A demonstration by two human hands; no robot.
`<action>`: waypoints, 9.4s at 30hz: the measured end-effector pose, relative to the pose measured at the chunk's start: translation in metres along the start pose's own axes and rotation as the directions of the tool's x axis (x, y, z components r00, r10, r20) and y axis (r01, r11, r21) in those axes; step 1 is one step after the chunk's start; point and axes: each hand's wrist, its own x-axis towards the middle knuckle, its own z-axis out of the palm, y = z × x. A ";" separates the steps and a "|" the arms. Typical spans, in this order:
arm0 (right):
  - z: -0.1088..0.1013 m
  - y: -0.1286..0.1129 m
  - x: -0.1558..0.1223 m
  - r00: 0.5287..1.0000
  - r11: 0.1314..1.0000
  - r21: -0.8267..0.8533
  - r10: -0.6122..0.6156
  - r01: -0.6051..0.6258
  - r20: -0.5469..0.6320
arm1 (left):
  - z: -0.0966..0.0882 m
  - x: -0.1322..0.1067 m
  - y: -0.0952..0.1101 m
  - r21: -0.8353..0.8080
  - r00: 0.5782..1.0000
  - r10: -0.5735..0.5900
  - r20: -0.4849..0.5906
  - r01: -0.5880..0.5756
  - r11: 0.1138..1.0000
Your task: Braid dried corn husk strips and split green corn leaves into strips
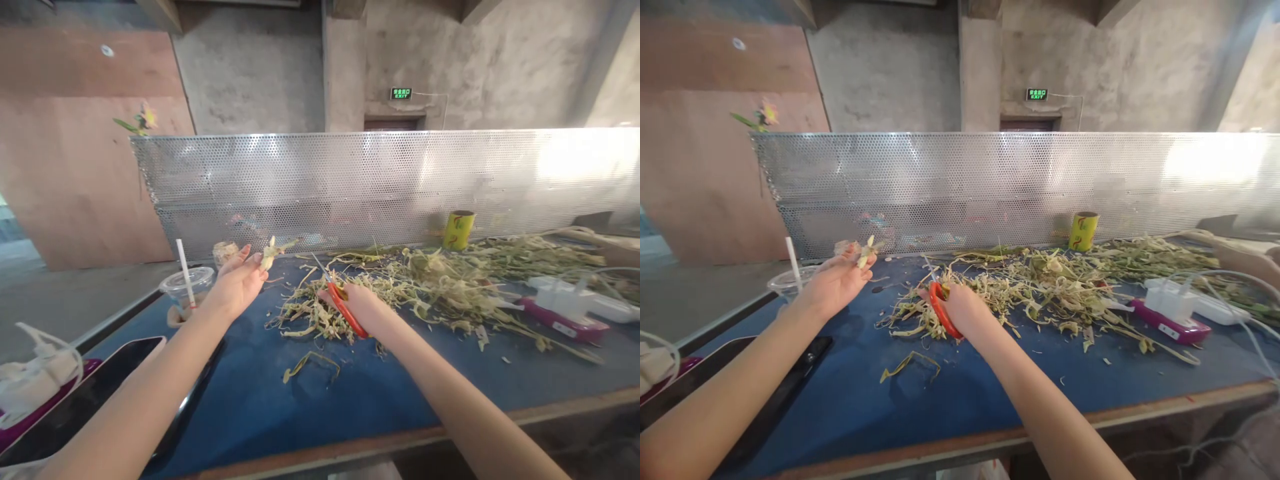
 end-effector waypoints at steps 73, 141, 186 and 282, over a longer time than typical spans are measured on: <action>-0.022 0.043 0.023 0.903 0.832 0.352 -0.391 0.430 -0.179 | 0.017 -0.035 -0.082 0.730 0.831 0.241 0.501 -0.556 0.397; 0.025 0.035 -0.003 0.268 0.218 -0.914 -0.955 0.341 -0.128 | 0.032 -0.039 -0.111 0.361 0.945 -0.173 -0.278 0.270 0.893; 0.001 0.038 -0.002 0.481 0.655 -0.395 -0.749 0.645 -0.456 | 0.033 -0.049 -0.098 0.776 0.955 0.285 0.077 -0.237 0.584; 0.007 0.042 -0.005 0.147 0.190 -0.683 -0.982 0.705 -0.121 | 0.025 -0.040 -0.090 0.619 0.995 0.091 -0.032 -0.052 0.784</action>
